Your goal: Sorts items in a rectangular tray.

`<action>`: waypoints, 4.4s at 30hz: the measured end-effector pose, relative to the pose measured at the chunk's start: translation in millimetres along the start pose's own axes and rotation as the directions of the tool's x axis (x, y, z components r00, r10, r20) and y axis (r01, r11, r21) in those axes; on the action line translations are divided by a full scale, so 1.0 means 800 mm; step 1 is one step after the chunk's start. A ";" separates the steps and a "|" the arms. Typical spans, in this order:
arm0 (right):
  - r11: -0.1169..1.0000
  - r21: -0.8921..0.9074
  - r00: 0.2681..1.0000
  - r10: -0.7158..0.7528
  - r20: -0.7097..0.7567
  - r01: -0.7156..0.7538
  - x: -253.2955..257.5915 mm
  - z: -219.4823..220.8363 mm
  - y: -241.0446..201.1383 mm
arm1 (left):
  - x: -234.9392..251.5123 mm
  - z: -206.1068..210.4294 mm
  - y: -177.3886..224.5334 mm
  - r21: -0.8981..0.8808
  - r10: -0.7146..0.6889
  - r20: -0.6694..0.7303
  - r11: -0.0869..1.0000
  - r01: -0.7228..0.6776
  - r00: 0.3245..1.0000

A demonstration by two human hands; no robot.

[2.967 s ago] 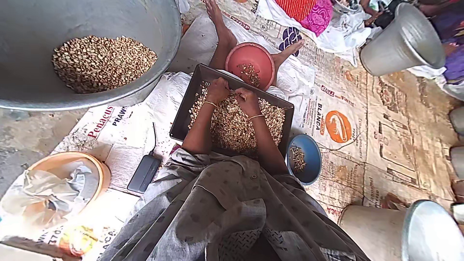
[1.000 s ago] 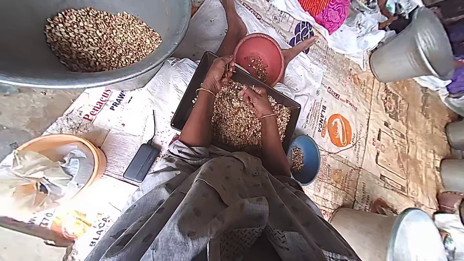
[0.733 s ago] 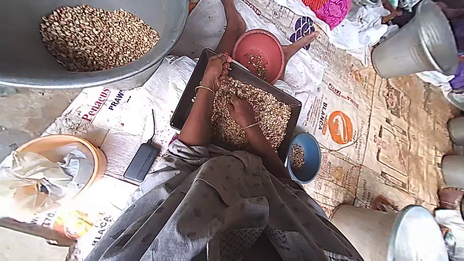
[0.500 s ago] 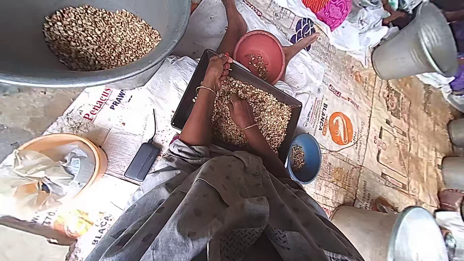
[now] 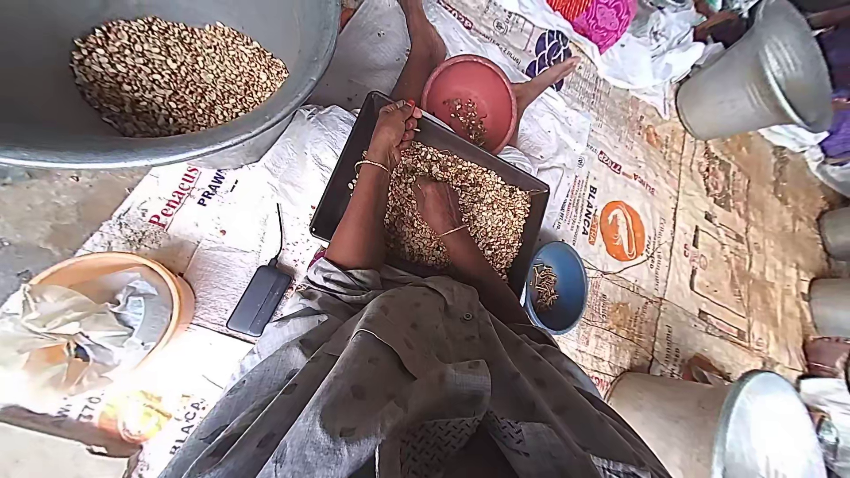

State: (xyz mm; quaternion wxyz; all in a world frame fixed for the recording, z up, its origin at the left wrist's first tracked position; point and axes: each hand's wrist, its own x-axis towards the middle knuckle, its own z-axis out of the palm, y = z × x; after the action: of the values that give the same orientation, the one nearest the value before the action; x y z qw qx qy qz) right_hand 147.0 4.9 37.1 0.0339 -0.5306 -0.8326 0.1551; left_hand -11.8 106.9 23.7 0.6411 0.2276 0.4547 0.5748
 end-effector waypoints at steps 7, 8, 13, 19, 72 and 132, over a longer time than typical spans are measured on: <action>0.237 0.968 0.987 0.113 -0.115 0.085 0.042 -0.022 0.078 | -0.004 0.005 0.001 0.217 -0.021 0.018 0.976 0.017 1.000; 0.080 0.992 0.991 0.089 -0.102 0.095 0.040 -0.028 0.089 | -0.004 0.007 0.000 0.260 -0.026 0.025 0.965 0.019 0.999; -0.109 0.987 0.989 0.108 -0.104 0.116 0.044 -0.034 0.122 | 0.001 0.008 -0.008 0.431 -0.015 0.060 0.902 -0.012 0.998; -0.262 0.956 0.990 0.075 -0.116 0.132 0.043 -0.034 0.121 | 0.001 0.019 -0.026 0.696 0.060 0.256 0.681 -0.227 0.965; 0.092 0.987 0.894 0.419 -0.157 0.130 0.034 -0.063 0.161 | -0.022 0.085 -0.083 0.881 0.011 0.447 0.165 -0.443 0.894; 0.948 0.306 0.974 0.148 -0.174 -0.090 -0.126 0.023 0.147 | -0.066 0.092 -0.054 0.604 -0.160 0.502 0.769 -0.212 0.850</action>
State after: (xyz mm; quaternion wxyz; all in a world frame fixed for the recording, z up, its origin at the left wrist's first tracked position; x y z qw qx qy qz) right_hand 289.0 -43.3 -3.8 0.1848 -0.5817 -0.7589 0.2272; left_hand 77.3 63.9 40.6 0.6155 0.5866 0.4258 0.3097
